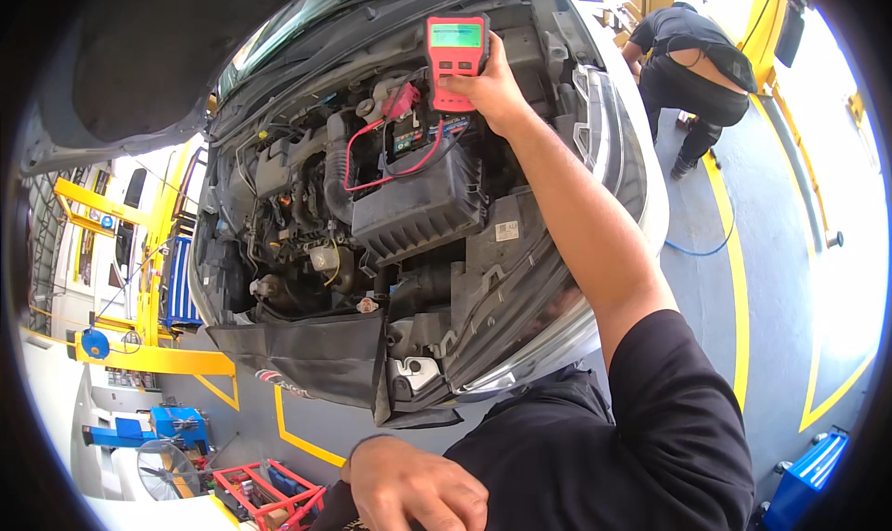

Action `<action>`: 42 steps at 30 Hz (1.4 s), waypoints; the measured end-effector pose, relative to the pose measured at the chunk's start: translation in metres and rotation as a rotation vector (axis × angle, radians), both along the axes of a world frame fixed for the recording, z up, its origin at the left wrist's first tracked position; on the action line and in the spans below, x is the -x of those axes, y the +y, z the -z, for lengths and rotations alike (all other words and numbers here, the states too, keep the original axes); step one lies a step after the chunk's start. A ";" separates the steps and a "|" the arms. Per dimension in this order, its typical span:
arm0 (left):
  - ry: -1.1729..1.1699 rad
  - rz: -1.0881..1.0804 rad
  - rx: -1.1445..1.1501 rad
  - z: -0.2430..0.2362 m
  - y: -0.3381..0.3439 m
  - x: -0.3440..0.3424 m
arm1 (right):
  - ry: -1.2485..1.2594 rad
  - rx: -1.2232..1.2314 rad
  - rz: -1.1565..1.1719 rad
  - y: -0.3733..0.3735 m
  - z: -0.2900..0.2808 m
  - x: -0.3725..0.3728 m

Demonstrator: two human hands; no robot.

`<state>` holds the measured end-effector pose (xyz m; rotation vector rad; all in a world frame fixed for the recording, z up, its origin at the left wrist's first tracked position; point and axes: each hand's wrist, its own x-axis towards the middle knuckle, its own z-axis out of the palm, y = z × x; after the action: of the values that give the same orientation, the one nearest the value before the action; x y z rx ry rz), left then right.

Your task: The person removes a spark plug from an engine with a socket wrench, holds it next to a clipboard on a cart, and then attaches the leads of a multimeter to the terminals of the car battery.

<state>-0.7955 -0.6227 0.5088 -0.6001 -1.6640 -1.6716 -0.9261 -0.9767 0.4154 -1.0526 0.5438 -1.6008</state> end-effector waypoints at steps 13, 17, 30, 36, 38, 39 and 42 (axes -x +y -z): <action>0.202 0.090 -0.079 -0.014 0.010 -0.021 | 0.020 0.001 -0.006 0.003 -0.005 -0.005; 0.000 -0.098 0.300 -0.023 -0.017 -0.045 | 0.034 -0.008 -0.064 0.003 -0.006 -0.007; 0.370 -0.051 -0.506 -0.038 -0.014 0.067 | 0.146 0.044 0.007 -0.006 0.001 0.001; 0.272 0.040 -0.547 -0.037 -0.021 0.079 | 0.125 0.062 -0.017 -0.003 0.004 -0.007; 0.233 0.081 -0.536 -0.033 -0.029 0.082 | 0.119 0.069 -0.016 -0.003 0.001 -0.010; 0.213 0.098 -0.531 -0.033 -0.031 0.086 | 0.121 0.106 -0.015 -0.006 -0.001 -0.006; 0.215 0.068 -0.442 -0.034 -0.036 0.084 | 0.096 0.069 -0.055 -0.007 0.000 -0.004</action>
<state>-0.8791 -0.6591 0.5424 -0.5936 -1.0864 -1.8734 -0.9216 -0.9832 0.4151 -1.1911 0.5226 -1.5358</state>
